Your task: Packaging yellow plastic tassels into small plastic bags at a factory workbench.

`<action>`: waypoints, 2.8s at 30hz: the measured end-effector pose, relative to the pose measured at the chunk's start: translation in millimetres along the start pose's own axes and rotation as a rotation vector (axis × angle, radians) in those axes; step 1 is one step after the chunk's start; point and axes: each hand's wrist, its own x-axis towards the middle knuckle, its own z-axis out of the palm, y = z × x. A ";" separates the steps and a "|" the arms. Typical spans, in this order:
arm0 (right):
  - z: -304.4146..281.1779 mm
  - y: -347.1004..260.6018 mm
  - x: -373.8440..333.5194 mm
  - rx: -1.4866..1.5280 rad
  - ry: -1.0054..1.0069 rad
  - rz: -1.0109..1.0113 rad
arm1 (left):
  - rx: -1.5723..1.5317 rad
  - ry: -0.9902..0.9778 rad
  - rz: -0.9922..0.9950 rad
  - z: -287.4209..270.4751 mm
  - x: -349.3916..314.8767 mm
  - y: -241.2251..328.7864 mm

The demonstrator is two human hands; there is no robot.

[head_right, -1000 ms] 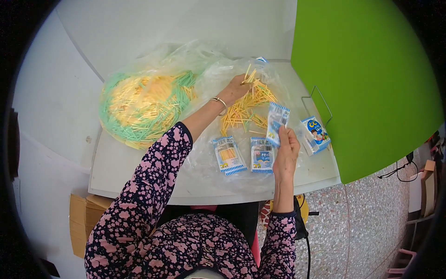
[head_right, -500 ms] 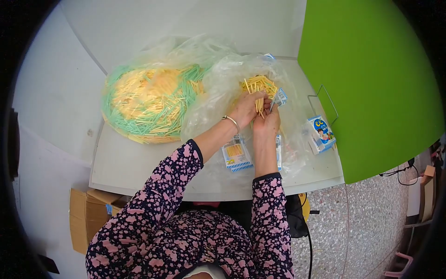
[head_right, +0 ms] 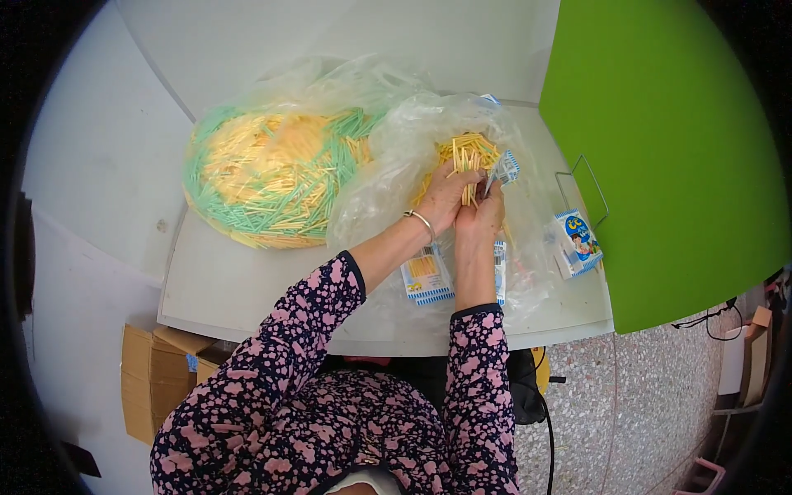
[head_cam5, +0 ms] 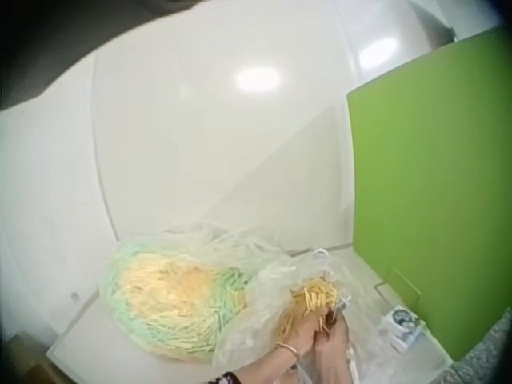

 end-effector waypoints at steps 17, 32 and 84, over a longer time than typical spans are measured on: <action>-3.7 -40.2 -15.8 -0.431 -0.224 -0.308 | 0.325 -0.008 0.008 -12.9 30.6 35.0; -27.1 -79.8 -50.3 -0.915 -0.435 0.004 | 0.255 -0.091 0.015 14.8 20.0 66.7; -29.1 -79.9 -54.7 -0.826 -0.443 -0.079 | 1.248 -0.546 0.337 6.2 -16.5 64.3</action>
